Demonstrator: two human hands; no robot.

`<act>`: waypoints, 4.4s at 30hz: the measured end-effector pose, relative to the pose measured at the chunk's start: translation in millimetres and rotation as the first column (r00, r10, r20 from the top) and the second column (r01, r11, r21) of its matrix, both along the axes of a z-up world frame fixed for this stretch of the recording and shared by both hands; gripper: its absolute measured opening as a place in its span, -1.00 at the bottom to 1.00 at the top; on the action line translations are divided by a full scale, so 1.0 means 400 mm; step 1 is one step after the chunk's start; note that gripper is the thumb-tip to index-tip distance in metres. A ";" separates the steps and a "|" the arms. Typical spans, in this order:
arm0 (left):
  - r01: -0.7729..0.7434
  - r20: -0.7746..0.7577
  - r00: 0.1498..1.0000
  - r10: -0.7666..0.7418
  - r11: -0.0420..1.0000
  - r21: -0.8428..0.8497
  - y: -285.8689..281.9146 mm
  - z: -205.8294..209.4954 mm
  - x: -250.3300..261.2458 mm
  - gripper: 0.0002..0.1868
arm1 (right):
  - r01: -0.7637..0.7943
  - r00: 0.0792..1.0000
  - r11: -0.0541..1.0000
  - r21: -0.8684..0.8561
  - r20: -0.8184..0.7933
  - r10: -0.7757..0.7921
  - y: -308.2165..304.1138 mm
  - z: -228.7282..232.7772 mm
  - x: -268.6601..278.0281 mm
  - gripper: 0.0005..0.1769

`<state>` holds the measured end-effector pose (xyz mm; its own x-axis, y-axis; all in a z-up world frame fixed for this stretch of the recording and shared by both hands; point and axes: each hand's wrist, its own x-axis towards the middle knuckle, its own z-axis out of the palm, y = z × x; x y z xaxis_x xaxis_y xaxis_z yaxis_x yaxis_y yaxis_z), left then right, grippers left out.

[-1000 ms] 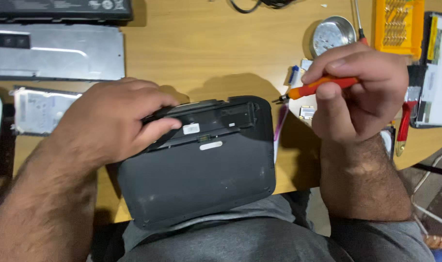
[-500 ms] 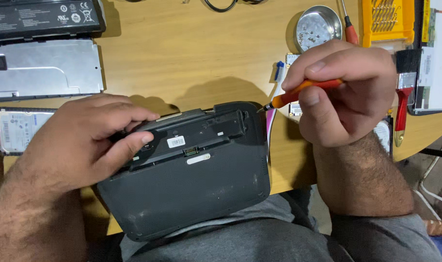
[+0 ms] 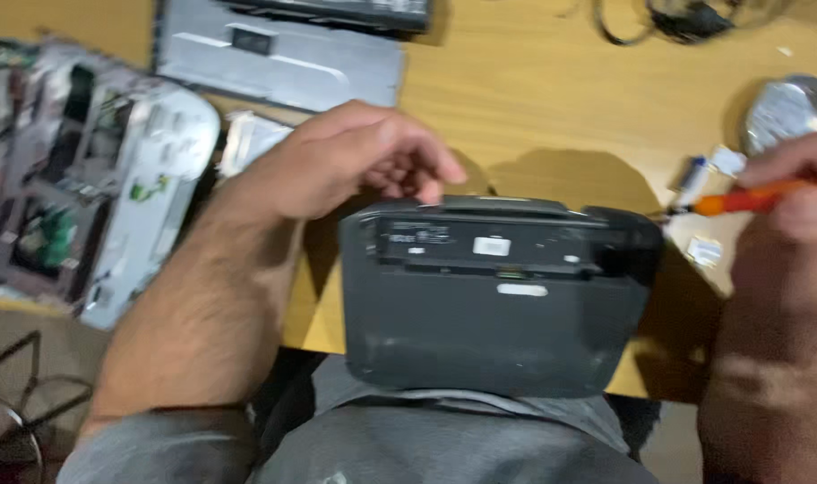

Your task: The person uses a screwdriver to remove screws from the back of a laptop. They place the removed screws on the table and continue unscrewing the device.

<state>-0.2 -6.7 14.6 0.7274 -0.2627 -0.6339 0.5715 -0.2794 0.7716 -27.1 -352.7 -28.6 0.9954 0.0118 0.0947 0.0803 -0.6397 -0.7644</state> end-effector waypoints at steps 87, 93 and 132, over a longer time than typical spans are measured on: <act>0.434 0.353 0.739 -0.574 0.806 0.403 0.125 -0.031 0.000 -0.92 | -0.733 0.532 0.639 -0.235 0.387 0.753 0.426 -0.019 0.072 -0.71; 0.301 0.530 0.695 -0.486 0.866 0.399 0.098 -0.090 -0.021 -0.69 | -0.829 0.423 0.520 -0.204 0.378 0.823 0.422 -0.009 0.074 -0.65; 0.328 0.773 0.529 -0.350 0.925 0.194 0.089 -0.163 -0.009 -0.71 | -0.831 0.533 0.536 0.150 0.493 0.688 0.428 -0.061 0.078 -0.80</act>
<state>-3.9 28.9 -50.7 0.7950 -0.5928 0.1288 -0.3931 -0.3418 0.8536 4.0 -181.4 -52.9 0.5055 0.6447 0.5735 0.6973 0.0862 -0.7116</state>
